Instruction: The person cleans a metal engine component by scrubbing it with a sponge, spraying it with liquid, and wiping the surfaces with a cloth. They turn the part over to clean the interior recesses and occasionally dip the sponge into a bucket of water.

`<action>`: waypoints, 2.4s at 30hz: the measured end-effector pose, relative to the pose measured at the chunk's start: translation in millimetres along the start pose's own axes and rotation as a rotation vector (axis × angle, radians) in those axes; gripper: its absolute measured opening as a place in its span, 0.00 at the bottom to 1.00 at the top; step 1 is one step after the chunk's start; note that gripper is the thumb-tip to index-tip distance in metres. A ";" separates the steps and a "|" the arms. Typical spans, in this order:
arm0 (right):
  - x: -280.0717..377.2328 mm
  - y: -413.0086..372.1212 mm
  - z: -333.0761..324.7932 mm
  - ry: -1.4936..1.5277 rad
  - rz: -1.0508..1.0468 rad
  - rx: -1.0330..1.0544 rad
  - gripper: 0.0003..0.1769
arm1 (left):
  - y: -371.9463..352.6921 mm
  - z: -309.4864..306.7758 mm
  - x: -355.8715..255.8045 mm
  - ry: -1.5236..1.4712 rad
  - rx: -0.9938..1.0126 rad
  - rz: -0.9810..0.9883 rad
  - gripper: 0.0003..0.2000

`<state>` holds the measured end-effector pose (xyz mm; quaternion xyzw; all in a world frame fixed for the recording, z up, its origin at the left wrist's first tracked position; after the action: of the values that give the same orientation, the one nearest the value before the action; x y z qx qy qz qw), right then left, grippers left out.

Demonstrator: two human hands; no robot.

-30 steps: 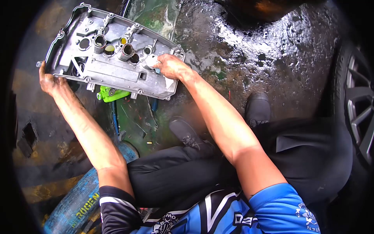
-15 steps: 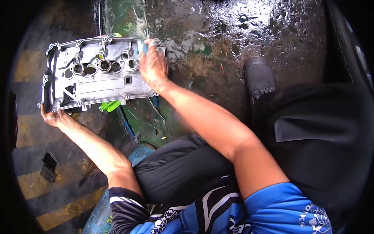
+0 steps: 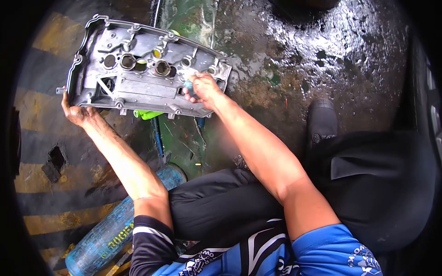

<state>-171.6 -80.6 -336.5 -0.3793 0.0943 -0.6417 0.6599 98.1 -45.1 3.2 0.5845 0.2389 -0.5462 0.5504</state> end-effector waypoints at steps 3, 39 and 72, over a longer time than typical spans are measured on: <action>12.6 -0.9 -20.7 -0.222 -0.103 0.011 0.10 | 13.9 -8.9 6.8 -0.164 0.003 -0.020 0.14; 127.2 -17.8 70.9 -1.602 -0.531 0.090 0.19 | 17.2 1.7 10.7 -0.237 -0.027 0.055 0.16; 56.6 -29.3 74.8 -0.372 -0.554 -0.115 0.15 | -6.2 24.5 -7.6 -0.231 -0.082 0.025 0.14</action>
<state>-139.6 -100.9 -245.8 -0.5377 -0.0983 -0.7100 0.4441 81.2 -63.1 12.6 0.4975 0.1890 -0.5928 0.6044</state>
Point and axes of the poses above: each hand's wrist, its own y-axis towards the middle knuckle, its own z-axis out of the palm, x = y × z, the point moved 10 cm from there along y, towards the middle knuckle, and after that the axes turned 15 degrees about -y, right-handed, at the moved point
